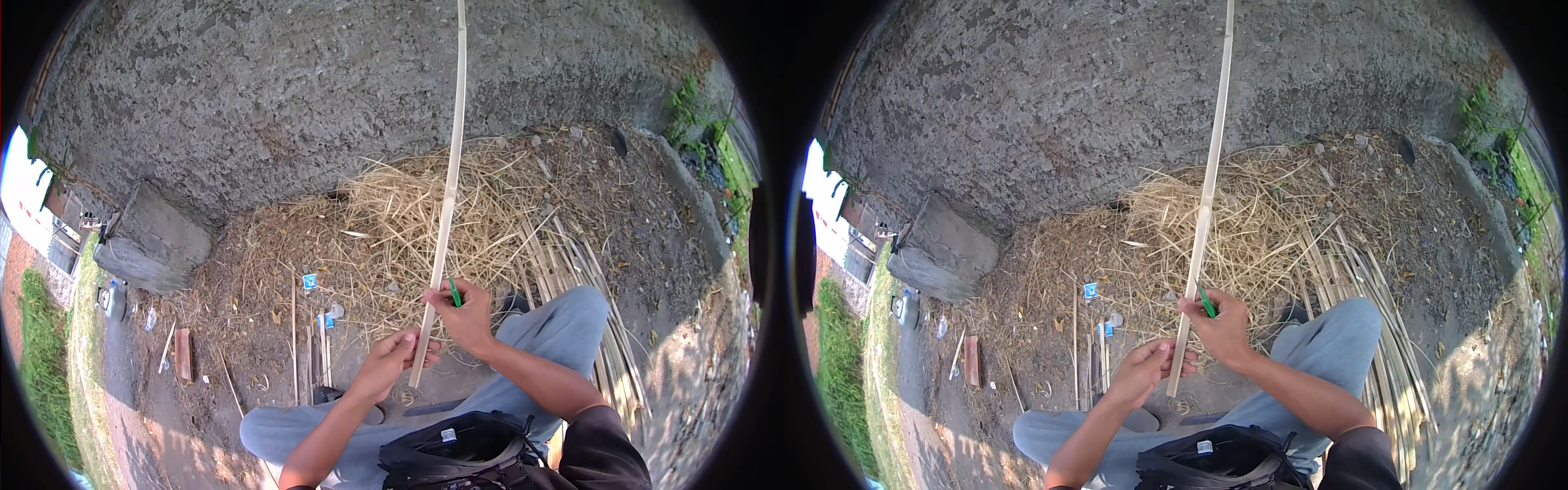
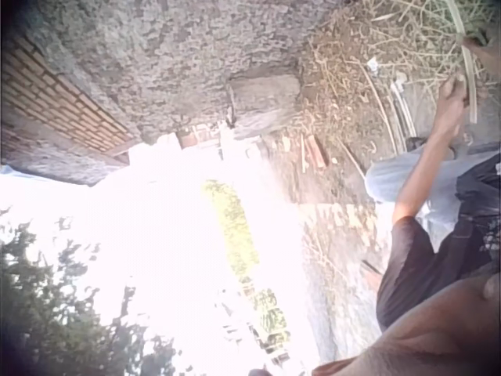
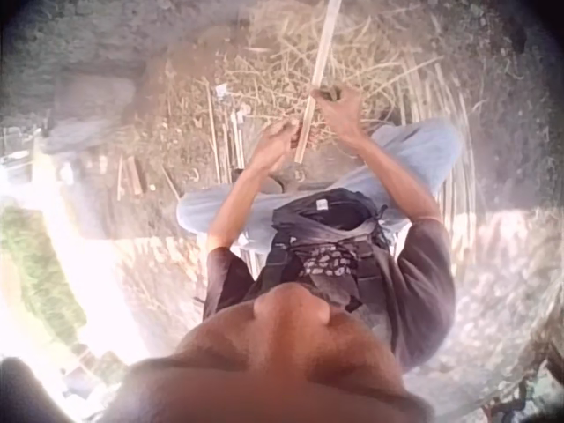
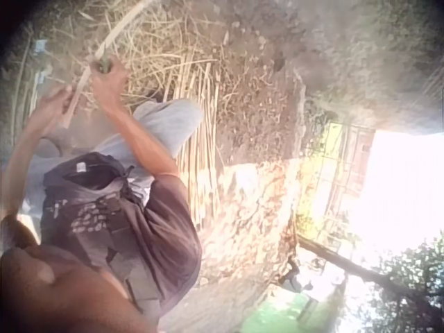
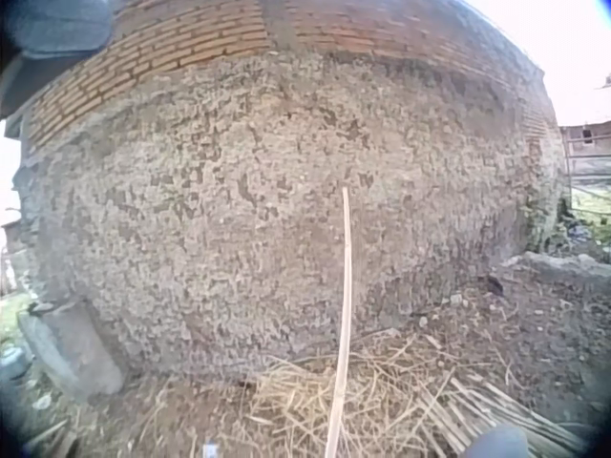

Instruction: The person shaves a bamboo strip with a utility knife, scrapes the strip using a machete, and carves the bamboo strip with the utility knife.

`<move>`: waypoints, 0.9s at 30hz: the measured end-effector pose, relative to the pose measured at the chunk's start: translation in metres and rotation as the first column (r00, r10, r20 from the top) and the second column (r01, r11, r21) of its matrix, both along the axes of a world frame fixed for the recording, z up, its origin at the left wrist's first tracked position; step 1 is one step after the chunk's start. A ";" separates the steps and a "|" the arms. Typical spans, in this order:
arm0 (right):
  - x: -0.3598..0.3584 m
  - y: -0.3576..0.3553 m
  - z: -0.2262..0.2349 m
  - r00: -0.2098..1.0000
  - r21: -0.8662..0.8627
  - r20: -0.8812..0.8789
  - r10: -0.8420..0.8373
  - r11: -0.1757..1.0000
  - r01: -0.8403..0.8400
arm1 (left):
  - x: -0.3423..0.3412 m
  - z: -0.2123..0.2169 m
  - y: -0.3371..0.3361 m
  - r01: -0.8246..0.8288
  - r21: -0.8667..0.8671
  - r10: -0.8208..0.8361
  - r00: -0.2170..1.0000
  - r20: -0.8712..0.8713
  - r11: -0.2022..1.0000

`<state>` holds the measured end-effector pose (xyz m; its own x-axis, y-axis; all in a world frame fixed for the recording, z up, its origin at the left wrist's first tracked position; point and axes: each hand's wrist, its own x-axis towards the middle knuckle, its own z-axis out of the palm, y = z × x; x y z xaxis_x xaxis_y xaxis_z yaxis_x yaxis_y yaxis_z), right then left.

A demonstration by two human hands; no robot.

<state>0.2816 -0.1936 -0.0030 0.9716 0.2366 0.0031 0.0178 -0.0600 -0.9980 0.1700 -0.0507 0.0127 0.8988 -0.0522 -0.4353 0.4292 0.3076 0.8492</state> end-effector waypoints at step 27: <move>-0.010 -0.012 -0.003 0.821 -0.264 0.480 0.310 0.943 -0.202 | -0.026 0.011 -0.008 -0.244 -0.010 0.241 0.963 -0.123 0.970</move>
